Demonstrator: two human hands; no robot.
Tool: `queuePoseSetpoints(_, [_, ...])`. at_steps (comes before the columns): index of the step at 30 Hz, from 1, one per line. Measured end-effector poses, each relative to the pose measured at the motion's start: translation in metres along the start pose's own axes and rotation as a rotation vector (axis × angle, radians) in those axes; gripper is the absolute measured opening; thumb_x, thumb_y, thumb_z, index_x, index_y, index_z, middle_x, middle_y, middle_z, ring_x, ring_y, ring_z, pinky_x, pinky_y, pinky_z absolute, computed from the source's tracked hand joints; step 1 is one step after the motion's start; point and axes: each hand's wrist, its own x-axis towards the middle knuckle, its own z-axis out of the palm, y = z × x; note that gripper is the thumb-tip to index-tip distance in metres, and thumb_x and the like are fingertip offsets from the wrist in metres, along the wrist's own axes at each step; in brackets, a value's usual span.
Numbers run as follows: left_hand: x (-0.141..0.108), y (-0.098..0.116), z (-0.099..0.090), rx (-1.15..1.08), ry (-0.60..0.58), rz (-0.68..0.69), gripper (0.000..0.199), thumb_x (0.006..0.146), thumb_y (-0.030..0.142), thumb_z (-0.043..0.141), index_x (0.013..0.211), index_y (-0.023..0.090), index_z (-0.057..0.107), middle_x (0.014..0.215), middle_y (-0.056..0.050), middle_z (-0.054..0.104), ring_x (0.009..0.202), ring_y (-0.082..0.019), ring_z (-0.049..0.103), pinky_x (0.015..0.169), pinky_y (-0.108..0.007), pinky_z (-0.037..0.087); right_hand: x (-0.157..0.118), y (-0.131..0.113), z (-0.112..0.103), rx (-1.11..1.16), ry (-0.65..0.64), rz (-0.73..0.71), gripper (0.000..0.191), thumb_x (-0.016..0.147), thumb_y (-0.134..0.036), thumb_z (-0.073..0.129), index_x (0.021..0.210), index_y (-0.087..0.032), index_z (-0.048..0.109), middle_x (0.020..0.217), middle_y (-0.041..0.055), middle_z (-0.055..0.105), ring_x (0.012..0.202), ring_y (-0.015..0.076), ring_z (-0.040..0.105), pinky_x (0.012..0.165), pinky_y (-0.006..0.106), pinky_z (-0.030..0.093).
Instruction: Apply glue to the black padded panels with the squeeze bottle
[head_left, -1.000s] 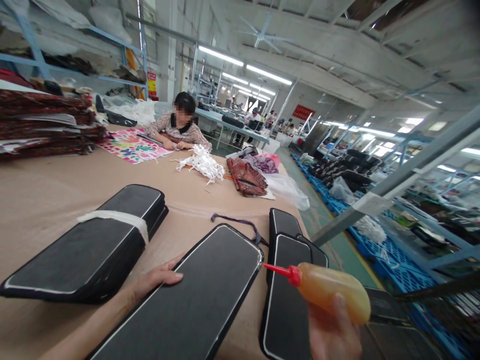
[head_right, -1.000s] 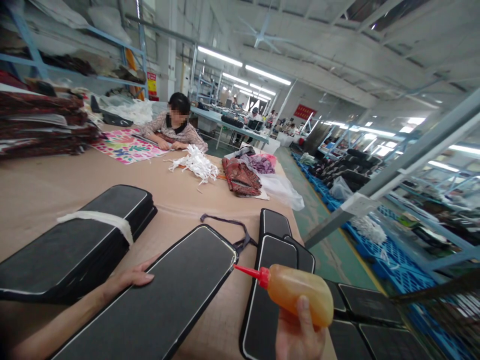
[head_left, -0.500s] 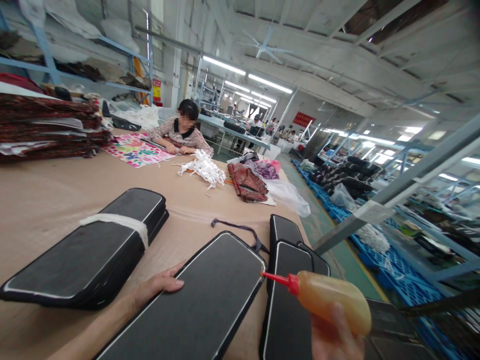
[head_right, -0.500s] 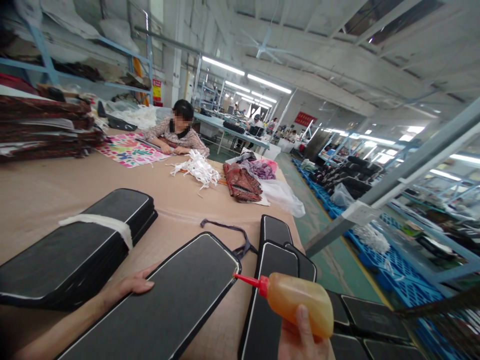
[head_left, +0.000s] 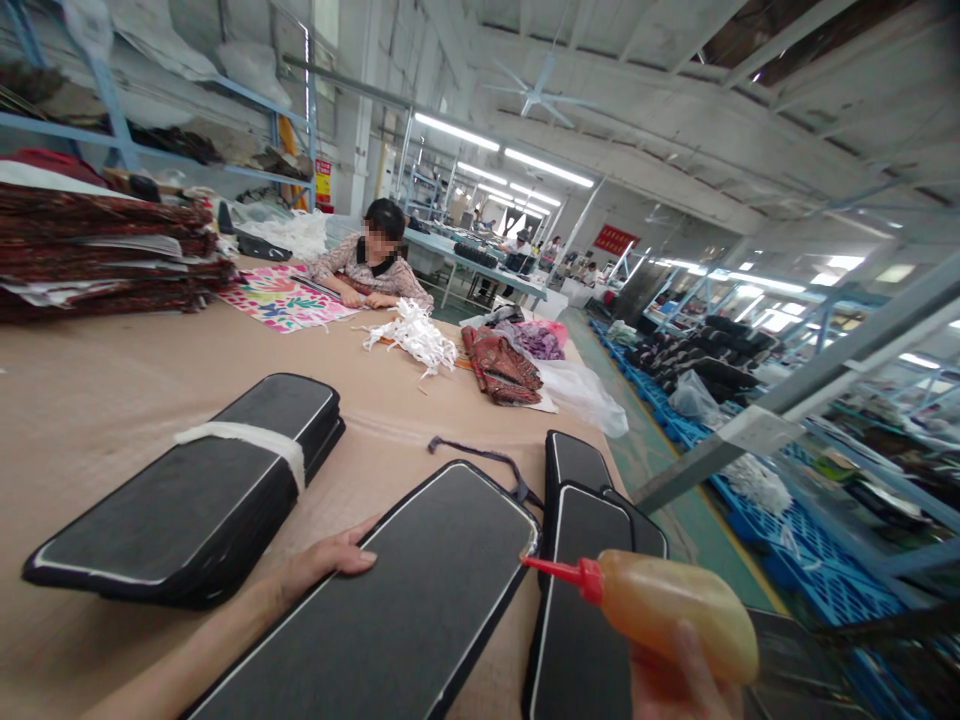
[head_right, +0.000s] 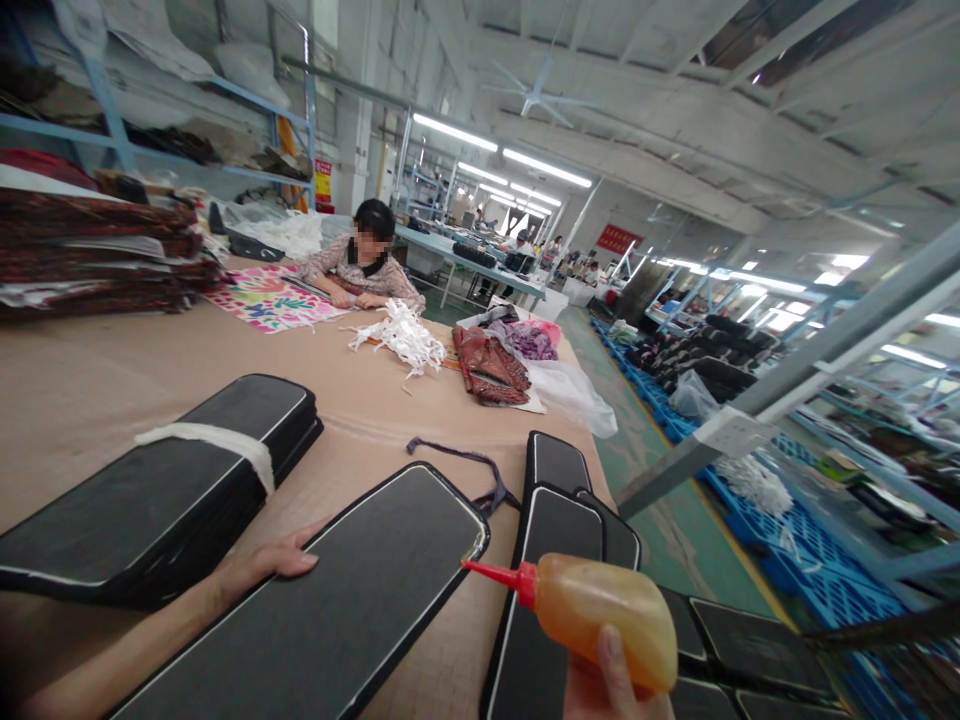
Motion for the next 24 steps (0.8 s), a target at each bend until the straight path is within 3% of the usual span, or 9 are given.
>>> queuePoseSetpoints(4, [0.001, -0.001, 0.000, 0.004, 0.022, -0.003, 0.074, 0.062, 0.025, 0.058, 0.132, 0.020, 0.033, 0.092, -0.005, 0.065, 0.084, -0.024, 0.060, 0.073, -0.032, 0.043, 0.003, 0.003, -0.006, -0.031, 0.040, -0.009, 0.070, 0.056, -0.031, 0.072, 0.120, -0.026, 0.045, 0.129, 0.0024, 0.041, 0.119, 0.0265, 0.034, 0.063, 0.022, 0.052])
queuePoseSetpoints(9, [0.003, -0.001, -0.002, 0.007, 0.043, -0.002, 0.077, 0.062, 0.024, 0.059, 0.133, 0.019, 0.031, 0.090, -0.005, 0.065, 0.078, -0.022, 0.061, 0.068, -0.029, 0.044, 0.003, 0.006, -0.011, -0.168, -0.012, -0.108, 0.061, 0.059, -0.038, 0.069, 0.116, -0.031, 0.048, 0.126, -0.0003, 0.044, 0.116, 0.0289, 0.039, 0.072, 0.038, 0.053])
queuePoseSetpoints(13, [0.005, -0.001, -0.005, 0.023, 0.028, 0.002, 0.074, 0.063, 0.024, 0.059, 0.132, 0.020, 0.031, 0.096, -0.007, 0.064, 0.076, -0.021, 0.061, 0.066, -0.028, 0.044, 0.001, 0.013, -0.022, -0.278, 0.090, -0.211, 0.046, 0.049, -0.038, 0.075, 0.091, -0.027, 0.062, 0.110, 0.0034, 0.055, 0.121, 0.0342, 0.031, 0.078, 0.047, 0.050])
queuePoseSetpoints(16, [0.007, 0.000, -0.004, 0.027, 0.031, 0.010, 0.075, 0.063, 0.025, 0.059, 0.132, 0.021, 0.032, 0.100, -0.008, 0.063, 0.078, -0.022, 0.061, 0.068, -0.031, 0.045, 0.004, 0.019, -0.031, -0.356, 0.136, -0.311, 0.037, 0.041, -0.032, 0.078, 0.074, -0.024, 0.063, 0.098, 0.0068, 0.058, 0.120, 0.0376, 0.031, 0.079, 0.050, 0.049])
queuePoseSetpoints(20, [0.008, 0.001, -0.003, 0.040, 0.065, 0.004, 0.076, 0.061, 0.026, 0.061, 0.132, 0.021, 0.034, 0.100, -0.008, 0.063, 0.084, -0.024, 0.060, 0.071, -0.033, 0.045, 0.008, 0.019, -0.033, -0.323, 0.091, -0.277, 0.036, 0.050, -0.035, 0.073, 0.083, -0.028, 0.062, 0.097, 0.0048, 0.058, 0.112, 0.0369, 0.041, 0.070, 0.053, 0.052])
queuePoseSetpoints(24, [0.009, 0.000, -0.005, 0.036, 0.095, -0.006, 0.074, 0.062, 0.025, 0.060, 0.131, 0.021, 0.035, 0.095, -0.007, 0.065, 0.084, -0.024, 0.061, 0.074, -0.034, 0.045, 0.003, 0.015, -0.027, -0.257, 0.050, -0.176, 0.047, 0.055, -0.036, 0.071, 0.101, -0.033, 0.058, 0.105, 0.0025, 0.056, 0.115, 0.0331, 0.040, 0.068, 0.047, 0.054])
